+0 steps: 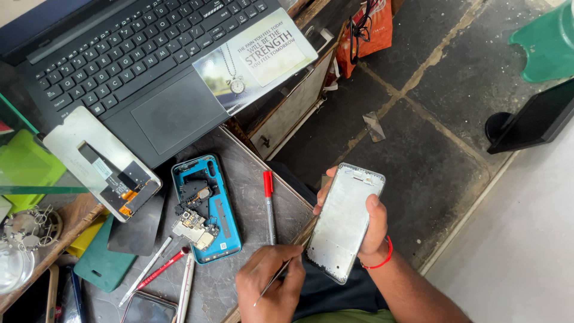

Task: The person holds a white smartphone casing and uses a metal tool to scrape or pry along the edges of the device. The workspace contains a laptop, a disassembled blue phone, and various tools.

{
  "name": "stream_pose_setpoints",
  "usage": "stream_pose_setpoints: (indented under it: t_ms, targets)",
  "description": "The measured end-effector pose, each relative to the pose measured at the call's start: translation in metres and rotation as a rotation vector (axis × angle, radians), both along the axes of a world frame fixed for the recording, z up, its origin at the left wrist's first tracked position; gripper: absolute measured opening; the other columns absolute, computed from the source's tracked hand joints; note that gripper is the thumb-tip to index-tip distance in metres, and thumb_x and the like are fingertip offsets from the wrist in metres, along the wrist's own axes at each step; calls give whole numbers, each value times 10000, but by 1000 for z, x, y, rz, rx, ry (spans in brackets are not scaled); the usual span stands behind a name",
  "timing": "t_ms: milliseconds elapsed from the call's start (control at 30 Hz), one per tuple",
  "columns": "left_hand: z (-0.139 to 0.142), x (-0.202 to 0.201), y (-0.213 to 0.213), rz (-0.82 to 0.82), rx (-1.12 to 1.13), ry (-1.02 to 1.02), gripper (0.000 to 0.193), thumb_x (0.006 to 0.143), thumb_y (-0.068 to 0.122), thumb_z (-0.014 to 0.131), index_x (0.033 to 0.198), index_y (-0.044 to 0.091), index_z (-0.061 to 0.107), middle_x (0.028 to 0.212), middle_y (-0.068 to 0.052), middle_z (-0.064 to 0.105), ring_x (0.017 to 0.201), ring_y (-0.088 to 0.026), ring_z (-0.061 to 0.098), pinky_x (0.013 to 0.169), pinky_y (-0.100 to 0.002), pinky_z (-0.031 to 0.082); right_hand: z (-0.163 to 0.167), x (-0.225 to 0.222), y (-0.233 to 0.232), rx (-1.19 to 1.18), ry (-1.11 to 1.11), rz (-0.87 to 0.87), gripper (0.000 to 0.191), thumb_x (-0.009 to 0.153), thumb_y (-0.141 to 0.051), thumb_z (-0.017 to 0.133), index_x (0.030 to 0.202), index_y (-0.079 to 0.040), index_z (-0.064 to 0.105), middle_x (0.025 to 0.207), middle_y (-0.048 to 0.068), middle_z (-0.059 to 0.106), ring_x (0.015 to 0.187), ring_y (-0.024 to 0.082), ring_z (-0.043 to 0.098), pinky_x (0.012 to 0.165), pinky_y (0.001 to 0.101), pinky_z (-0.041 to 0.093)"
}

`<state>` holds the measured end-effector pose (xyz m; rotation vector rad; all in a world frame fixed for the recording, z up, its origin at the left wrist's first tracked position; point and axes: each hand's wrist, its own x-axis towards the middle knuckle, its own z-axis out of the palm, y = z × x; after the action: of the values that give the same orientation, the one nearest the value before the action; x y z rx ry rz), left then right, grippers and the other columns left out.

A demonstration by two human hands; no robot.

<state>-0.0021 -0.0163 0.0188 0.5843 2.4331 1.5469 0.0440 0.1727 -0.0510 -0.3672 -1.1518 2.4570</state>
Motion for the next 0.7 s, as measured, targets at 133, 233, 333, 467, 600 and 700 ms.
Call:
stream_pose_setpoints:
  t_ms: [133, 233, 333, 467, 600, 700]
  targets:
    - [5, -8, 13, 11, -15, -13, 123, 743, 6, 754, 862, 36, 761, 750, -116, 751, 657, -246, 756, 609, -327, 580, 0, -1, -1, 27, 22, 6, 846, 933, -651, 543, 1397, 55, 501, 963, 183, 647, 894, 279, 634, 820, 436, 546]
    - [10, -14, 22, 34, -52, -59, 114, 747, 23, 761, 859, 39, 774, 710, -113, 738, 609, -240, 744, 571, -336, 569, -2, -1, -1, 60, 38, 6, 850, 938, -655, 527, 1401, 58, 508, 964, 182, 651, 876, 280, 646, 807, 431, 553]
    - [14, -19, 31, 14, -40, -10, 122, 764, 21, 749, 882, 38, 771, 728, -114, 736, 625, -250, 735, 581, -338, 563, -5, 0, 0, 66, 37, 32, 848, 942, -649, 524, 1413, 55, 494, 978, 186, 656, 881, 277, 656, 815, 429, 560]
    - [16, -23, 42, 2, -20, 64, 107, 787, 25, 754, 892, 38, 764, 766, -118, 742, 662, -270, 735, 609, -344, 562, -10, 1, 1, -3, 70, 70, 848, 940, -631, 537, 1445, 45, 456, 1031, 185, 649, 909, 271, 653, 814, 416, 549]
    - [19, -23, 48, -23, -7, 126, 111, 799, 34, 774, 908, 43, 751, 807, -118, 750, 712, -281, 746, 644, -352, 575, -13, 2, 1, 34, 107, 79, 842, 957, -626, 536, 1464, 40, 449, 1047, 184, 650, 951, 257, 636, 835, 396, 535]
    - [19, -22, 50, -42, -9, 156, 146, 789, 24, 783, 929, 48, 753, 825, -118, 752, 741, -288, 743, 663, -362, 573, -14, 3, 2, 59, 104, 74, 847, 962, -635, 525, 1466, 41, 453, 1046, 186, 654, 957, 253, 631, 834, 391, 533]
